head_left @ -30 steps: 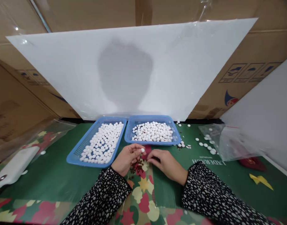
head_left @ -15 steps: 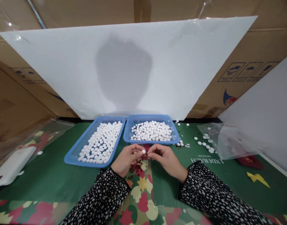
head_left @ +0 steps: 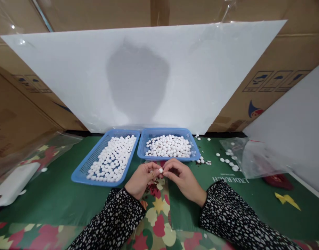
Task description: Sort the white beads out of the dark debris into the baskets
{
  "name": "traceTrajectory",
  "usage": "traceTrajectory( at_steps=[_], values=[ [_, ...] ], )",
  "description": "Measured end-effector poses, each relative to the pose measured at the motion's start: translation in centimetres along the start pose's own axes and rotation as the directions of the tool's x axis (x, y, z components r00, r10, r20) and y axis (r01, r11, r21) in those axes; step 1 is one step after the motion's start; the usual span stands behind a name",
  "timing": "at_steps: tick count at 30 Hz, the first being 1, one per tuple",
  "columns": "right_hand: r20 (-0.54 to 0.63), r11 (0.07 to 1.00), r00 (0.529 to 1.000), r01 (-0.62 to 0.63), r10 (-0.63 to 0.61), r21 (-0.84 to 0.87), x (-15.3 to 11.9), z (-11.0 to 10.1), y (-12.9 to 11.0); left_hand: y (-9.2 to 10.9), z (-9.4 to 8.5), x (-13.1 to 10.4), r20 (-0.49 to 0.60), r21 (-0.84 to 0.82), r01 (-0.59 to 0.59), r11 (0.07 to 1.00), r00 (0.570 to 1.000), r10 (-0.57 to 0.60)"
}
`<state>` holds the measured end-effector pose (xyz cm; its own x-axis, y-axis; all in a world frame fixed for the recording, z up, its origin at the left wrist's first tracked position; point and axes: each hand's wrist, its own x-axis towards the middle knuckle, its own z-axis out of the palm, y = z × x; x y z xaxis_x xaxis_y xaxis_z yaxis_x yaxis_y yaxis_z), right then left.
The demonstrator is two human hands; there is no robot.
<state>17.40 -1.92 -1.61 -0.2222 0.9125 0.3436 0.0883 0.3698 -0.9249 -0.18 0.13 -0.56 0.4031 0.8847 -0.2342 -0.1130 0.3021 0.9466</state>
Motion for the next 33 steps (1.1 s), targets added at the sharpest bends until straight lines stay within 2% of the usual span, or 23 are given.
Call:
traceTrajectory(
  at_steps=[4, 10, 26, 28, 31, 33],
  values=[
    [-0.045, 0.992, 0.994, 0.093, -0.097, -0.083, -0.2, 0.2, -0.4, -0.2, 0.5, -0.1, -0.009, -0.126, 0.029, 0.992, 0.999, -0.031],
    [-0.057, 0.945, 0.971, 0.211, -0.232, -0.25, -0.2, 0.4, -0.1, -0.5, 0.9, -0.2, -0.063, -0.19, 0.014, 0.982, 0.998, -0.026],
    [-0.068, 0.92, 0.971, 0.195, -0.231, -0.339, -0.1, 0.8, 0.0, -0.5, 0.8, -0.5, -0.081, -0.13, -0.009, 0.991, 0.997, -0.002],
    [-0.027, 0.918, 0.973, 0.206, -0.229, -0.34, 0.0, 0.5, 0.0, -0.5, 0.9, -0.4, -0.067, -0.111, -0.004, 0.994, 0.998, -0.004],
    [0.143, 0.918, 0.965, 0.255, -0.221, -0.304, 0.2, -0.4, 0.0, -0.7, 1.0, -0.3, -0.017, -0.113, 0.022, 0.993, 1.0, -0.024],
    [0.157, 0.931, 0.97, 0.223, -0.184, -0.289, 0.3, -1.1, 0.0, -0.8, 1.1, -0.1, 0.01, -0.106, 0.041, 0.994, 0.999, -0.04]
  ],
)
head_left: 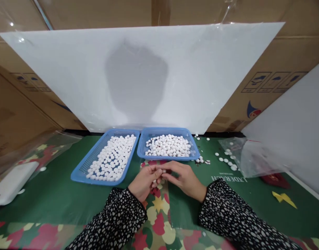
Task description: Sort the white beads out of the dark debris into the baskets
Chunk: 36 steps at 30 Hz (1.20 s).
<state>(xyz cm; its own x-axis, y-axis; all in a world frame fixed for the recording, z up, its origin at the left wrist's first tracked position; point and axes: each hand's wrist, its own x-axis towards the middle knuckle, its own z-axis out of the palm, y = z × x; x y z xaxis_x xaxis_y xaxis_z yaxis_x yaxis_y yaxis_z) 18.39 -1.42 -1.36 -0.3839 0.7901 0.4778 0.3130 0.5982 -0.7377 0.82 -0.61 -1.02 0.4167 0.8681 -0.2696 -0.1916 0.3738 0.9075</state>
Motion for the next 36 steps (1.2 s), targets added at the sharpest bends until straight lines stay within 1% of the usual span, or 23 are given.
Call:
traceTrajectory(
  at_steps=[2, 3, 5, 7, 10, 12, 14, 18, 21, 24, 27, 29, 31, 33, 36],
  values=[
    [-0.033, 0.996, 0.995, -0.089, 0.09, 0.009, 0.0, -0.7, 0.2, 0.1, -0.1, 0.1, -0.03, -0.001, -0.001, 1.0, 1.0, 0.001],
    [-0.031, 0.991, 0.991, -0.131, 0.131, 0.006, 0.0, -1.0, 0.3, 0.2, -0.2, 0.1, -0.059, -0.013, -0.008, 1.0, 0.998, 0.007],
    [0.031, 0.985, 0.985, -0.169, 0.17, -0.021, -0.1, -1.5, 0.5, 0.6, -0.3, 0.0, -0.1, -0.054, -0.019, 0.998, 0.995, 0.014],
    [0.093, 0.985, 0.982, -0.156, 0.163, -0.078, -0.3, -1.7, 0.6, 1.0, -0.5, -0.1, -0.087, -0.09, -0.021, 0.996, 0.996, 0.013],
    [0.173, 0.979, 0.978, -0.086, 0.119, -0.185, -0.5, -1.4, 0.9, 1.2, -0.8, -0.3, -0.054, -0.12, -0.049, 0.992, 0.998, 0.043],
    [0.238, 0.968, 0.966, -0.043, 0.104, -0.249, -0.7, -0.9, 1.3, 1.2, -0.9, -0.3, -0.051, -0.118, -0.067, 0.991, 0.997, 0.061],
    [0.265, 0.955, 0.957, -0.037, 0.118, -0.293, -0.8, -0.5, 1.8, 1.1, -1.0, -0.2, -0.061, -0.102, -0.057, 0.993, 0.997, 0.051],
    [0.259, 0.955, 0.957, -0.053, 0.132, -0.293, -0.7, -0.3, 2.3, 1.1, -0.7, -0.1, -0.071, -0.033, -0.01, 0.999, 0.997, 0.008],
    [0.239, 0.962, 0.962, -0.064, 0.13, -0.264, -0.6, -0.4, 2.4, 1.2, -0.5, -0.1, -0.07, 0.038, -0.037, 0.999, 0.997, 0.039],
    [0.226, 0.963, 0.964, -0.083, 0.143, -0.255, -0.7, -0.5, 2.6, 1.5, -0.6, -0.2, -0.055, 0.069, -0.053, 0.996, 0.997, 0.057],
    [0.214, 0.962, 0.965, -0.093, 0.15, -0.256, -0.7, -0.4, 2.9, 1.4, -0.9, -0.1, -0.086, 0.087, -0.081, 0.993, 0.992, 0.089],
    [0.198, 0.967, 0.969, -0.101, 0.149, -0.234, -0.8, -0.3, 2.7, 1.2, -1.1, 0.1, -0.105, 0.102, -0.096, 0.99, 0.989, 0.107],
    [0.164, 0.977, 0.972, -0.14, 0.167, -0.163, -0.7, -0.3, 2.2, 1.0, -1.2, 0.2, -0.113, 0.101, -0.093, 0.991, 0.988, 0.104],
    [0.107, 0.975, 0.969, -0.221, 0.223, -0.034, -0.6, -0.4, 1.4, 0.8, -1.3, 0.3, -0.118, 0.075, -0.082, 0.994, 0.989, 0.09],
    [0.059, 0.92, 0.945, -0.328, 0.322, 0.215, -0.4, -0.4, 0.4, 0.7, -1.2, 0.3, -0.1, 0.026, -0.076, 0.997, 0.992, 0.079]
  ],
)
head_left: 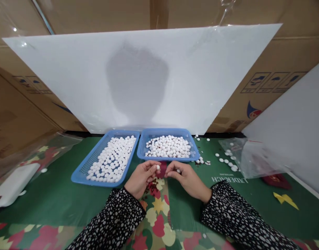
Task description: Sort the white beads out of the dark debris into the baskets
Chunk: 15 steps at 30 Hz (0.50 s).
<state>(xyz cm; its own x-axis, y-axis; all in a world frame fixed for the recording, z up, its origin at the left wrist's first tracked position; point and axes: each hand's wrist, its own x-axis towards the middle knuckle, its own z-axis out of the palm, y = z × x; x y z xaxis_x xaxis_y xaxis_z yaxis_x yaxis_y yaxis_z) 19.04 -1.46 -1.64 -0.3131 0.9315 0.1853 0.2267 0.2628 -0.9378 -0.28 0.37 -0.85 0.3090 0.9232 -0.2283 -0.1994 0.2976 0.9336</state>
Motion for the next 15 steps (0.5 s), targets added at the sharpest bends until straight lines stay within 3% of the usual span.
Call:
traceTrajectory(
  at_steps=[3, 5, 9, 15],
  values=[
    [-0.015, 0.98, 0.999, -0.044, 0.048, 0.192, 0.06, 0.11, -0.55, -0.03, 0.0, 0.05, 0.027, -0.015, 0.002, 1.0, 1.0, -0.002],
    [-0.051, 0.973, 0.996, -0.058, 0.071, 0.225, 0.11, 0.18, -0.68, -0.1, -0.01, 0.09, 0.034, -0.005, 0.007, 1.0, 0.999, -0.007],
    [-0.123, 0.993, 0.99, -0.051, 0.064, 0.107, 0.01, 0.44, -0.77, -0.39, 0.06, 0.11, 0.051, 0.012, 0.013, 1.0, 0.999, -0.013],
    [-0.128, 0.999, 0.991, 0.03, -0.026, 0.031, -0.25, 0.93, -0.95, -0.78, 0.19, 0.08, 0.064, -0.017, 0.027, 1.0, 0.998, -0.025]
  ],
)
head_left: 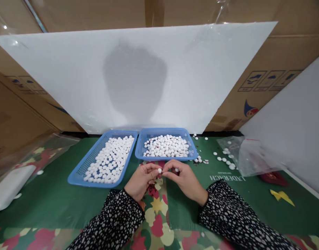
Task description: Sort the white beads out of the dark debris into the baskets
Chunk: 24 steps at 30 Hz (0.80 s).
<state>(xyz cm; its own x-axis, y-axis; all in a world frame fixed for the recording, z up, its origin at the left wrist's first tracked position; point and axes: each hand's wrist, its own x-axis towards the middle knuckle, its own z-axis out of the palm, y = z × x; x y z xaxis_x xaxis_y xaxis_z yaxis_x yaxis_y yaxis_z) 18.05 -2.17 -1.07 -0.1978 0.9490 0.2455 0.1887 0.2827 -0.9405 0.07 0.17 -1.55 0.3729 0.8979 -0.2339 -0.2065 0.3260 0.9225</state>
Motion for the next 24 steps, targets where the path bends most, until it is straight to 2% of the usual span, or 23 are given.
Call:
traceTrajectory(
  at_steps=[9, 14, 16, 18, 21, 24],
  values=[
    [-0.004, 0.994, 0.994, -0.106, 0.106, 0.028, -0.15, 0.31, 0.13, 0.06, 0.15, -0.38, -0.032, 0.139, -0.091, 0.986, 0.995, 0.096],
    [-0.054, 0.996, 0.995, -0.081, 0.084, 0.046, -0.3, 0.65, 0.22, 0.3, 0.37, -0.65, -0.055, 0.231, -0.122, 0.965, 0.989, 0.138],
    [-0.047, 0.999, 0.998, -0.04, 0.041, 0.026, -0.23, 0.7, 0.14, 0.4, 0.45, -0.67, -0.059, 0.235, -0.121, 0.965, 0.989, 0.138],
    [0.015, 0.998, 0.998, 0.053, -0.053, -0.02, -0.06, 0.65, 0.06, 0.48, 0.49, -0.68, -0.048, 0.196, -0.116, 0.974, 0.991, 0.128],
    [0.115, 0.966, 0.969, 0.23, -0.217, -0.116, 0.23, 0.47, -0.04, 0.62, 0.47, -0.74, 0.004, 0.085, -0.098, 0.992, 0.995, 0.098],
    [0.185, 0.924, 0.939, 0.326, -0.291, -0.2, 0.6, 0.16, -0.43, 0.91, 0.26, -0.81, 0.039, 0.035, -0.093, 0.995, 0.995, 0.092]
  ],
)
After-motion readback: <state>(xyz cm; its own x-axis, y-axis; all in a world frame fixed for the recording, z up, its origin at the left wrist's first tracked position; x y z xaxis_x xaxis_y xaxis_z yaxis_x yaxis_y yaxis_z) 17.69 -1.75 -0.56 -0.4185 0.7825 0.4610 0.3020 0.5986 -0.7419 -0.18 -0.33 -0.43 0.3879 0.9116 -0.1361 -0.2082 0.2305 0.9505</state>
